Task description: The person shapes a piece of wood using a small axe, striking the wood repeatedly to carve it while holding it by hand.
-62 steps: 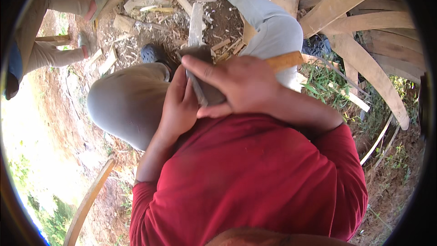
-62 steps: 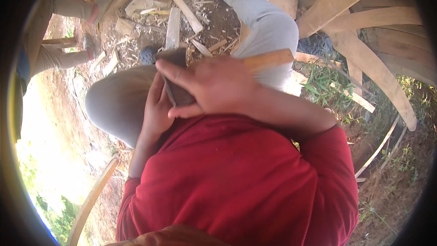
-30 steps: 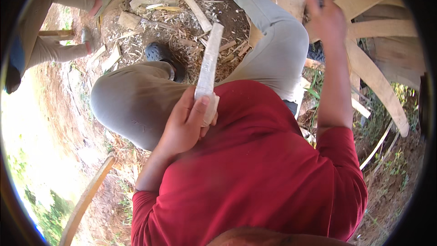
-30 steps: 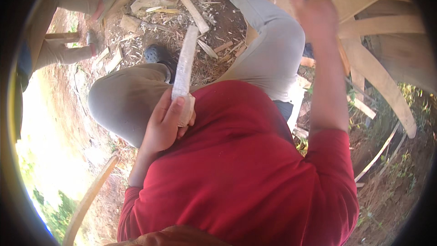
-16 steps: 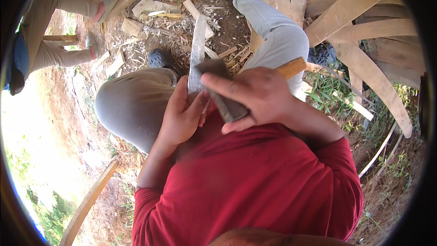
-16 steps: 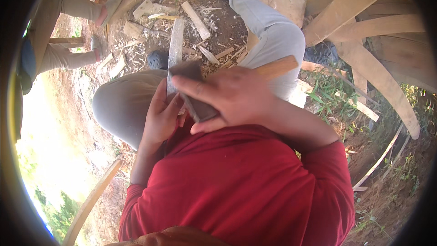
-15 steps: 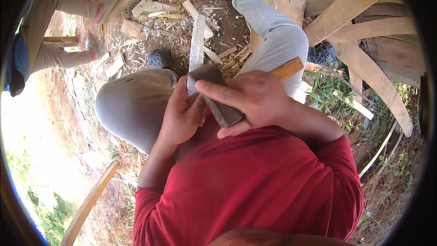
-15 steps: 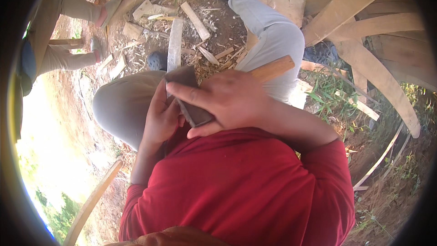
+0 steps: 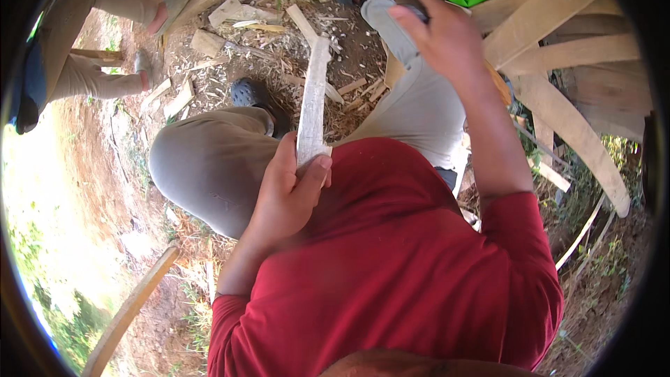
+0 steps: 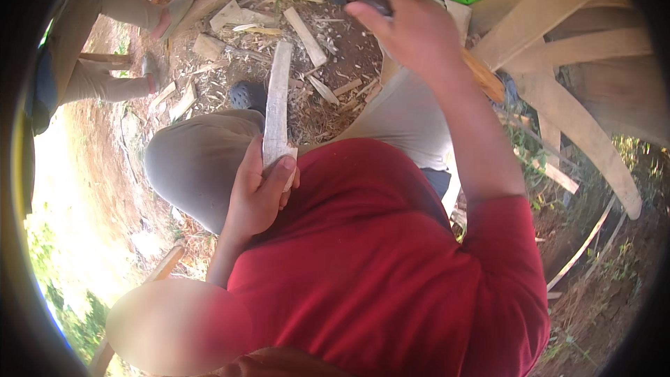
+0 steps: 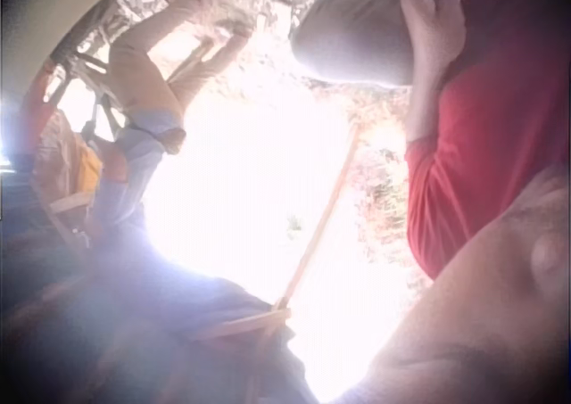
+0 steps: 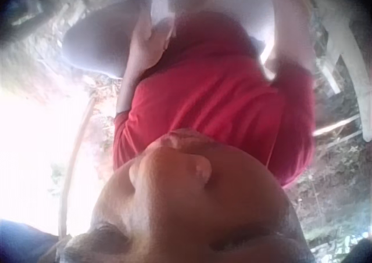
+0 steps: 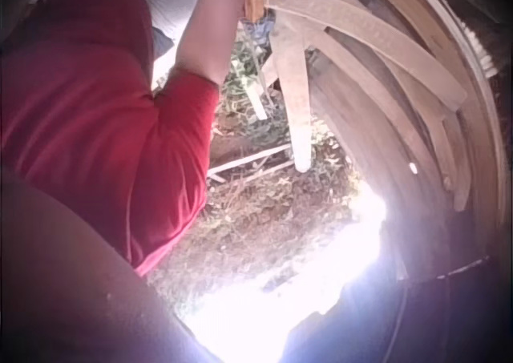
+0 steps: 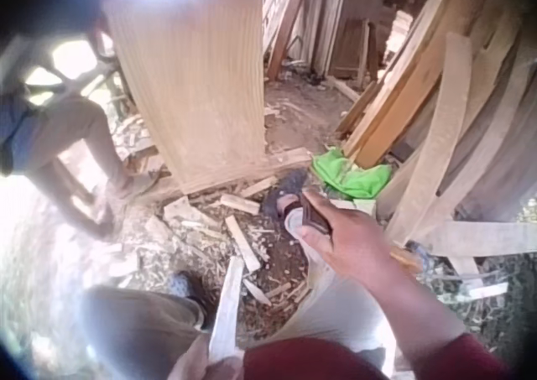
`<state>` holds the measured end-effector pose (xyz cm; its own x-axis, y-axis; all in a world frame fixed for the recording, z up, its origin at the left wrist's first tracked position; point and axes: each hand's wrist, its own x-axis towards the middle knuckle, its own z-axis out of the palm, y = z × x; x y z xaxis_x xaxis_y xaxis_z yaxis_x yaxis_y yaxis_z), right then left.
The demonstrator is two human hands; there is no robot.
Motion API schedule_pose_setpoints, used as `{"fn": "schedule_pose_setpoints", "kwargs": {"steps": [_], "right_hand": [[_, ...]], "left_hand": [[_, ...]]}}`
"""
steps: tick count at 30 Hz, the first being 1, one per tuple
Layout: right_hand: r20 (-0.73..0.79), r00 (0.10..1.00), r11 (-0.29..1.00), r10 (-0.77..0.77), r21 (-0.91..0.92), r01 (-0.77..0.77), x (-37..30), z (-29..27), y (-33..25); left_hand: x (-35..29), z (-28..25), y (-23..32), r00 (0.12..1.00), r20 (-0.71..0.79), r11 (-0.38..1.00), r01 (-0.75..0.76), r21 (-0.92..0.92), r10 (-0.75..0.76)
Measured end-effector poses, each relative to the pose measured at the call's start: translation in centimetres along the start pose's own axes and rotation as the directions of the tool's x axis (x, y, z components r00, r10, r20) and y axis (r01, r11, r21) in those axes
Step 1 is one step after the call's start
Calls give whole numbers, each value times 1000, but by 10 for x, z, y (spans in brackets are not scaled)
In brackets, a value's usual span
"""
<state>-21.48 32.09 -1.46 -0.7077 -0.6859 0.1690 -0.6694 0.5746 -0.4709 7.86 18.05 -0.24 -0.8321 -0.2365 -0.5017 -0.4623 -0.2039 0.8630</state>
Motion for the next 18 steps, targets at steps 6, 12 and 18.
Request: {"fn": "schedule_pose_setpoints", "kwargs": {"steps": [6, 12, 18], "right_hand": [[102, 985, 971, -139, 207, 115, -16, -15, -21], [464, 884, 991, 48, 90, -101, -33, 5, -21], [660, 732, 981, 170, -182, -63, -34, 34, -21]], "left_hand": [[9, -15, 6, 998, -17, 996, -53, -76, 52], [22, -64, 51, 957, -98, 899, -291, -328, 274], [55, -132, 111, 904, -90, 899, -426, -98, 418]]}}
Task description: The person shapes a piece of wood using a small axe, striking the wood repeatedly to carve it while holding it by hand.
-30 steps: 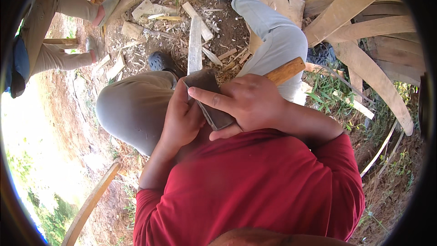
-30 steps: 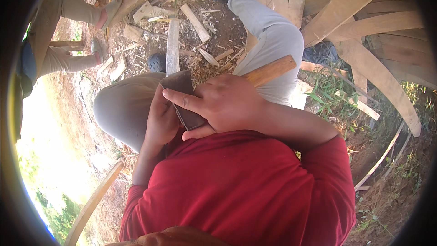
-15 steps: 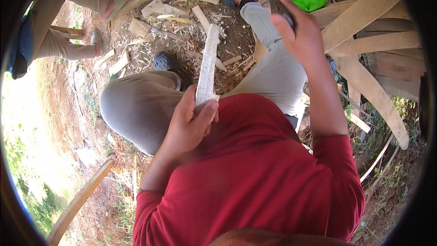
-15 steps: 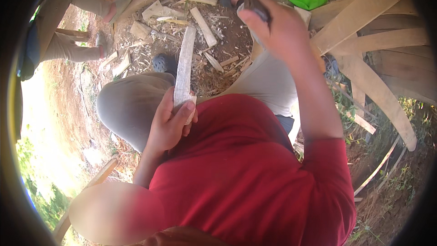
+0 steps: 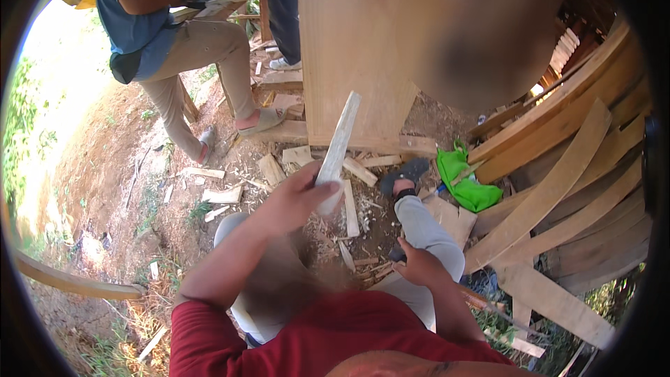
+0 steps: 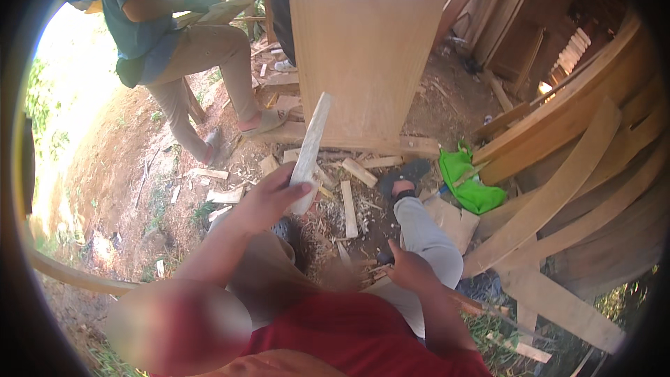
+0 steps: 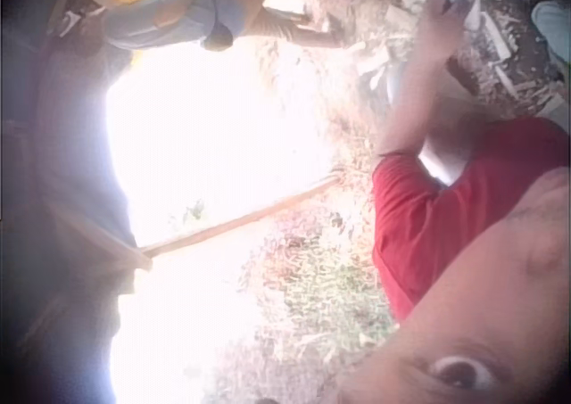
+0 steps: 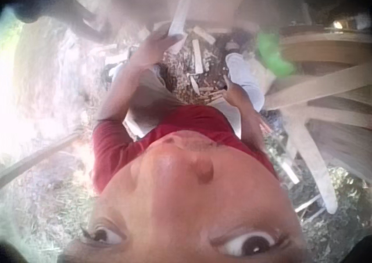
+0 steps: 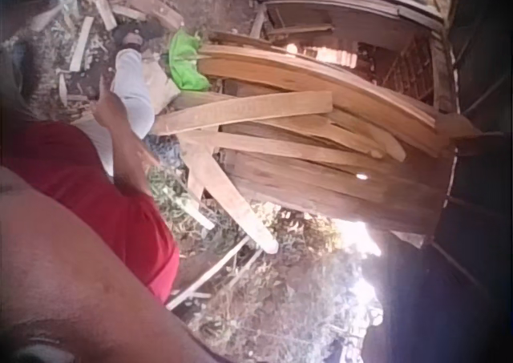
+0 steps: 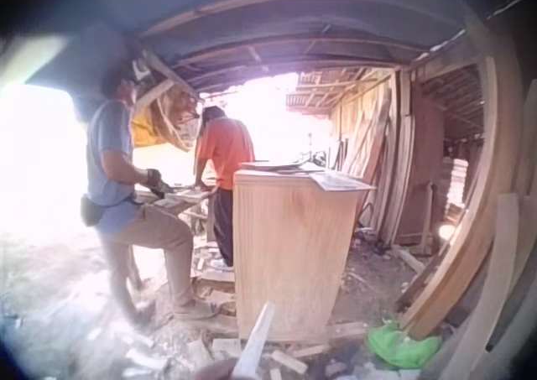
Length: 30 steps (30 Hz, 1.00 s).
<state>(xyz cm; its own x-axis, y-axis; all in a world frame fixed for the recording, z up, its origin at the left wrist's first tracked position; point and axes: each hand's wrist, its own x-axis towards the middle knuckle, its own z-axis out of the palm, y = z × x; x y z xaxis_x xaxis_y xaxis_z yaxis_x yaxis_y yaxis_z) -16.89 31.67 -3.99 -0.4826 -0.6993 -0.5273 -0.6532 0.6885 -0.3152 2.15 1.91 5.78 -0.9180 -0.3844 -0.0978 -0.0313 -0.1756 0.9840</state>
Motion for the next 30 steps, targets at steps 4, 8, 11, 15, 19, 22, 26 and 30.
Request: {"fn": "schedule_pose_setpoints", "kwargs": {"steps": [4, 8, 11, 15, 19, 22, 26, 30], "right_hand": [[40, 996, 996, -78, -31, 79, 11, 9, 5], [-93, 994, 998, -56, 16, 58, 12, 0, -8], [-180, 981, 994, -74, 66, 87, 16, -15, -18], [-379, 918, 857, -116, 429, 285, 15, -54, -38], [-578, 807, 627, -123, 584, 514, 7, -96, -61], [-668, 731, 507, -144, 585, 634, 5, -112, -91], [-701, 699, 467, -142, 575, 672, 16, -120, -99], [-701, 703, 462, -119, 588, 664, 20, -117, -99]], "left_hand": [[39, -24, -16, 994, -39, 980, 94, -175, -103], [52, -32, -44, 993, -75, 976, 74, -206, -92], [31, -25, -26, 986, -119, 993, 118, -20, -119], [21, -19, -22, 981, -158, 993, 120, 14, -116], [20, -13, -31, 989, -144, 985, 66, 158, -43], [19, -3, -35, 989, -146, 974, 50, 220, -18], [14, 4, -38, 997, -73, 940, -7, 342, 34], [10, 6, -40, 996, -23, 908, -65, 415, 82]]}}
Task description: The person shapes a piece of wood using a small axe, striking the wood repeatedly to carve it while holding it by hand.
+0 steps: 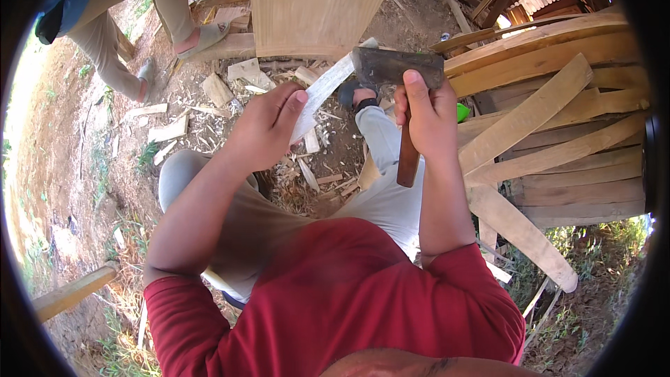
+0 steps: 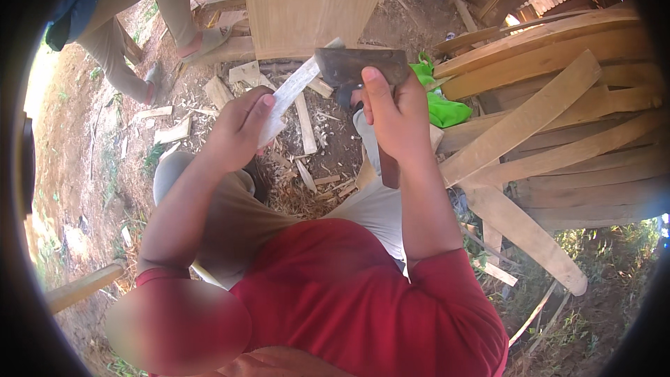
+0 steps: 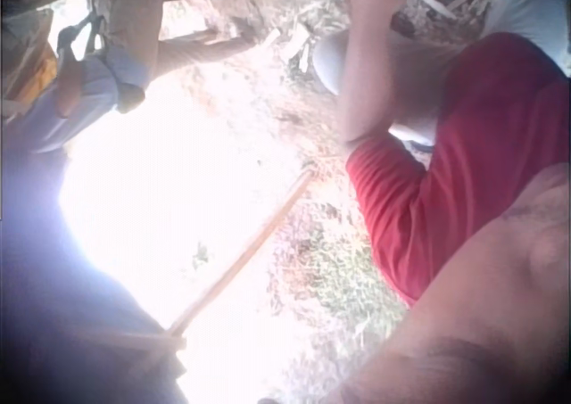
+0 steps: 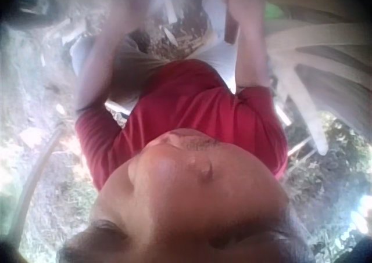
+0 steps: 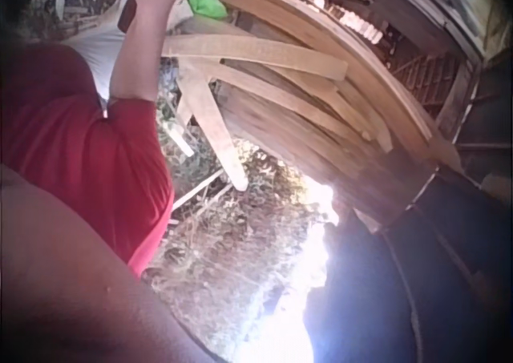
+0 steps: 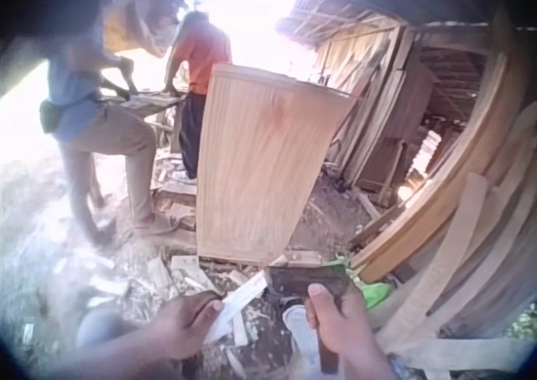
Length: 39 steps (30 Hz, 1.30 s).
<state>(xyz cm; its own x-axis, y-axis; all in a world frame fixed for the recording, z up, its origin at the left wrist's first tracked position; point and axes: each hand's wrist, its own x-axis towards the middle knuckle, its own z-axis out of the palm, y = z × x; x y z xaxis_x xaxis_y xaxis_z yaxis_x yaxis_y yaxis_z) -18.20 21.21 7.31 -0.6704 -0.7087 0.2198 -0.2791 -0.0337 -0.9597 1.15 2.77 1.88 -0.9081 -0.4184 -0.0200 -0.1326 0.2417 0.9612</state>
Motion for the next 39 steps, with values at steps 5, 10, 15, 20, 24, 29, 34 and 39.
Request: {"fn": "schedule_pose_setpoints", "kwargs": {"steps": [5, 10, 15, 20, 24, 29, 34, 39], "right_hand": [[-14, 998, 998, 55, 27, -55, 2, -17, 0], [-9, 994, 994, 107, 37, -107, -2, -21, 1], [-7, 993, 990, 120, 69, -119, -1, -31, -4], [-9, 993, 993, 119, 29, -118, -6, -32, 0], [28, 989, 989, 144, 34, -145, -10, -24, -2], [29, 993, 993, 111, -44, -110, -14, -27, -2], [-54, 995, 997, 78, -13, -79, -9, -38, -10], [-93, 992, 996, 83, 21, -81, -12, -36, -6]], "left_hand": [[-4, -2, 9, 999, 38, 999, 0, -46, 2], [-5, -2, 9, 997, 77, 999, -14, -46, 18], [-2, 2, 10, 993, 103, 996, -42, -79, 50], [0, -1, 4, 989, 98, 994, -111, -19, 113], [-1, 0, 10, 988, 71, 989, -144, 39, 141], [-4, -5, 8, 990, 109, 996, -84, -23, 86], [-9, -5, 22, 997, 69, 976, 2, -217, 14], [-5, -3, 11, 992, 118, 930, 2, -367, 44]]}}
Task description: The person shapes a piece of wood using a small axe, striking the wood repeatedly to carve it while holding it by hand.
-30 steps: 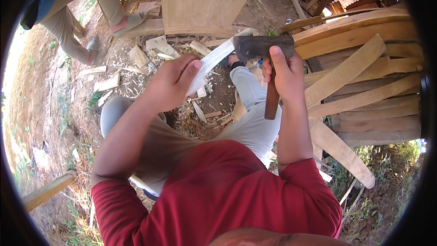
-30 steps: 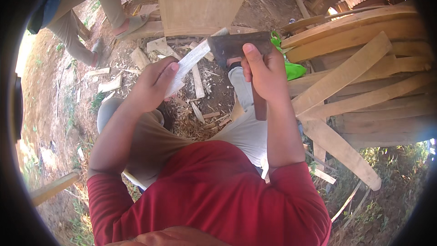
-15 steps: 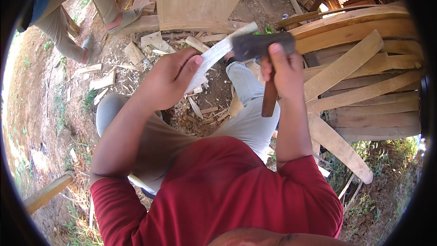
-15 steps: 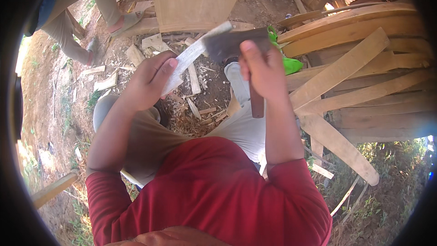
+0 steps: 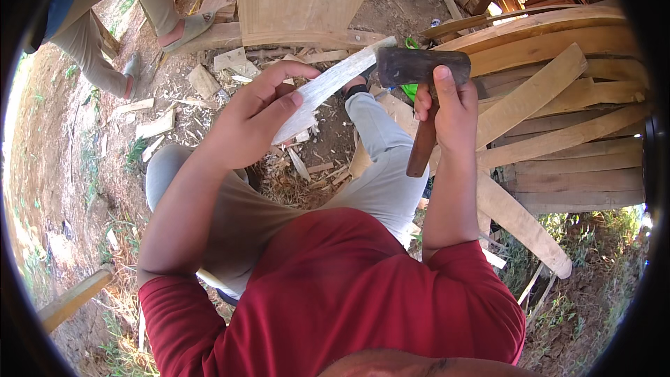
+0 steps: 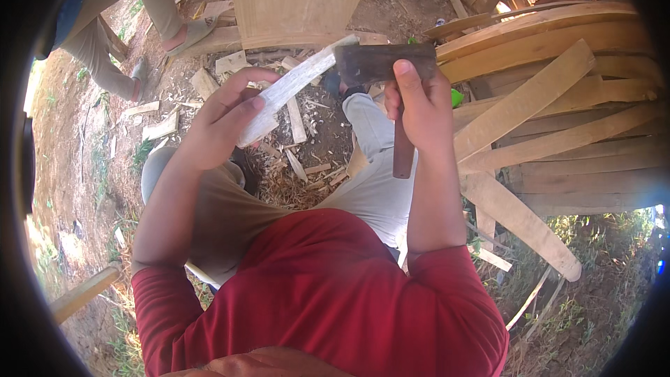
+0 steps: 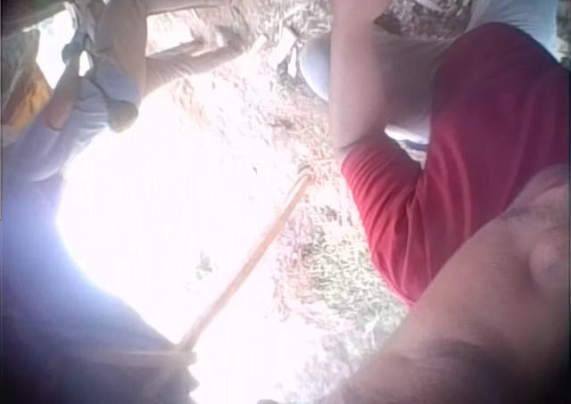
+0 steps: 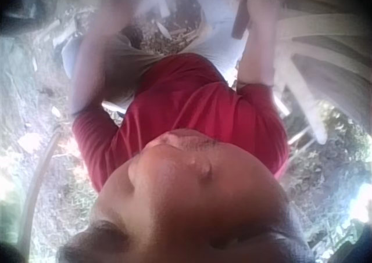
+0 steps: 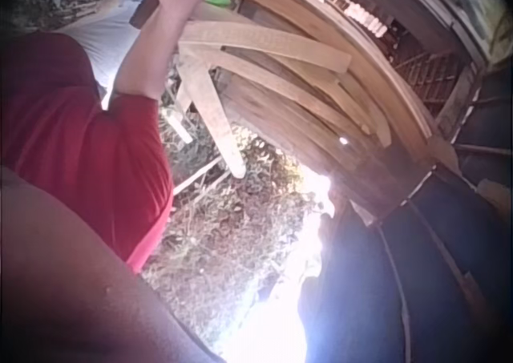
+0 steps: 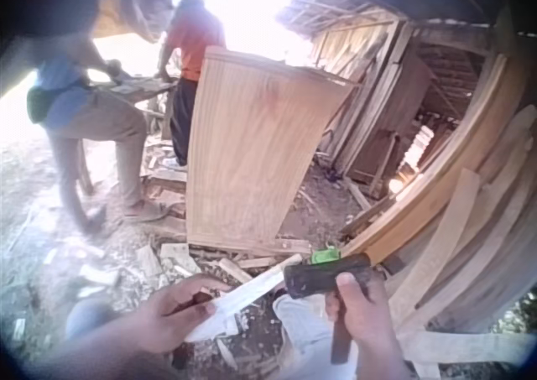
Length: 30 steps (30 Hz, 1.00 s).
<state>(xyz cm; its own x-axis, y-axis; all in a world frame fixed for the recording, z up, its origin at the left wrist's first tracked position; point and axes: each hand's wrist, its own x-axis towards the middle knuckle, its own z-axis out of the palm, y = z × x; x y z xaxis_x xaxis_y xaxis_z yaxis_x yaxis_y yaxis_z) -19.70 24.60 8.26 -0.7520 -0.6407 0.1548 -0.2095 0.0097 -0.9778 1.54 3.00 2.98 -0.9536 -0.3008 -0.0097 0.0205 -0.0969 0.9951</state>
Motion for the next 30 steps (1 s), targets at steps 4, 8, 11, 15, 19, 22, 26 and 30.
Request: {"fn": "schedule_pose_setpoints", "kwargs": {"steps": [4, 8, 11, 15, 19, 22, 26, 30], "right_hand": [[-6, 999, 999, -31, 17, 31, 0, -4, 0], [60, 998, 1000, -13, -15, 14, -4, 0, 10], [86, 996, 1000, 18, -7, -18, -9, 3, 11], [39, 998, 999, 41, 15, -41, -2, -7, 9], [119, 993, 999, 23, -31, -19, -12, 11, 16], [89, 995, 999, 54, -2, -54, -8, -10, 13], [166, 984, 998, 56, -15, -55, -16, 3, 15], [132, 987, 990, 87, -119, -72, -7, -6, 9]], "left_hand": [[2, 1, -6, 1000, -1, 997, -29, -76, 29], [3, 7, -9, 993, -48, 986, -103, 128, 110], [3, 9, -5, 987, -66, 981, -134, 137, 144], [1, 10, -6, 977, -102, 966, -165, 200, 188], [1, 7, -8, 970, -77, 921, -193, 337, 232], [-2, 10, -8, 959, -96, 920, -224, 321, 267], [3, 17, -2, 962, -78, 930, -229, 286, 261], [2, 13, -2, 963, -86, 938, -223, 266, 254]]}}
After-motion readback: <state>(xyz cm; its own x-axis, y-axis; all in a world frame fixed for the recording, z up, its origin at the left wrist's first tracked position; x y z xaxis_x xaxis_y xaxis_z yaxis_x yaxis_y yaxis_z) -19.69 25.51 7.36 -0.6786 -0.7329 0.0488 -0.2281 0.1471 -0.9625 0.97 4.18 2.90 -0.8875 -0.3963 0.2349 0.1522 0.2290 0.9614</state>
